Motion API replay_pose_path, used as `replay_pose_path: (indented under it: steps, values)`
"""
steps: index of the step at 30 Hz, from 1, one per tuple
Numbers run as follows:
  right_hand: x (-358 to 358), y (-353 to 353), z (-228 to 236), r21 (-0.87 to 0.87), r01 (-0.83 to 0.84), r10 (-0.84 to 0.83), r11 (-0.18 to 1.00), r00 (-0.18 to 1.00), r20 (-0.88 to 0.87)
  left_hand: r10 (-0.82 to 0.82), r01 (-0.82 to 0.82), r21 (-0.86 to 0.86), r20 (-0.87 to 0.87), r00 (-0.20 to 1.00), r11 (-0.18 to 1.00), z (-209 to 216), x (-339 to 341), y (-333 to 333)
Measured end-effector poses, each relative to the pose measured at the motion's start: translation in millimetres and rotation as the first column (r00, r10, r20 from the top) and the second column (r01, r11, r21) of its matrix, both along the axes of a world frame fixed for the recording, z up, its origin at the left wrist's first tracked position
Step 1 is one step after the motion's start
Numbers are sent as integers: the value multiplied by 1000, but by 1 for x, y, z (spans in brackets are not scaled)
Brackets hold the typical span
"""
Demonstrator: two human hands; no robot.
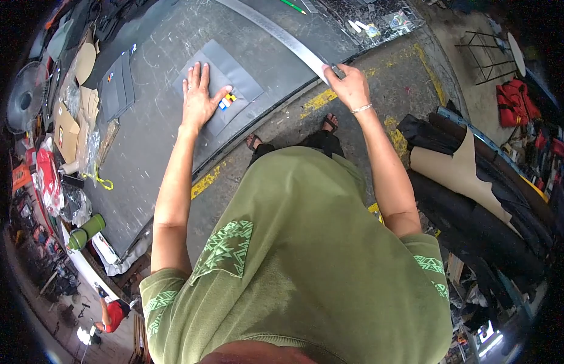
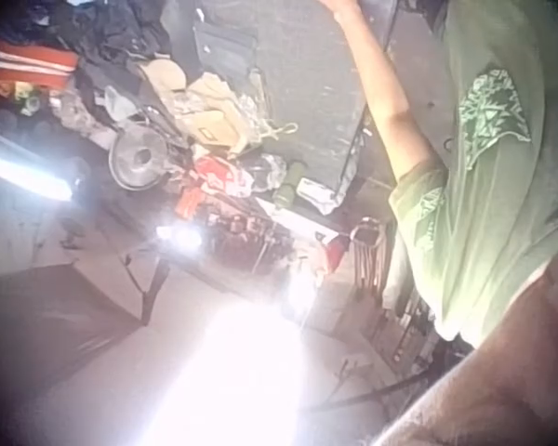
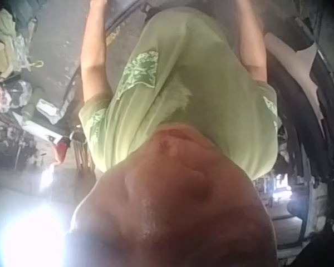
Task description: Cutting rectangular pieces of fabric using a utility knife and a metal ruler on a workbench.
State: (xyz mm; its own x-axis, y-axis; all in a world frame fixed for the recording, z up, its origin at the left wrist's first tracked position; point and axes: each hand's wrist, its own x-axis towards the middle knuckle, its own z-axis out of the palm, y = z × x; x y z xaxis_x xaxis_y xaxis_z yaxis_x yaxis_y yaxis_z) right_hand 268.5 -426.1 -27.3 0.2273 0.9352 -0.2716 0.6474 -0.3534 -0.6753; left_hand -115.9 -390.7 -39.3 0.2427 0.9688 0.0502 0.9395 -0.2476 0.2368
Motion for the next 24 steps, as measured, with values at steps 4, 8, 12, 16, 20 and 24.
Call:
replay_pose_path:
  steps: [4, 8, 12, 16, 20, 24]
  values:
    - [-10, -25, -11, 15, 104, -100, 994, 977, -186, 41, -45, 70, 60, 997, 997, -12, 46, 16]
    - [-29, -50, -34, 115, 100, -90, 988, 992, -89, 48, -53, 123, 46, 998, 991, -20, 78, 34]
    - [-43, -64, -28, -19, 30, -32, 999, 992, -120, 52, -61, 159, 58, 997, 985, -26, 81, 36]
    - [-46, -60, -14, -39, -70, 69, 997, 997, -17, 69, -73, 101, 49, 996, 992, -20, 82, 40]
    - [-35, -53, -3, -18, -128, 128, 992, 992, -3, 12, -34, 139, 157, 987, 990, -1, 88, 61]
    - [-31, -51, -8, -91, -171, 165, 981, 984, -74, -27, 13, 178, 76, 997, 984, -10, 81, 68]
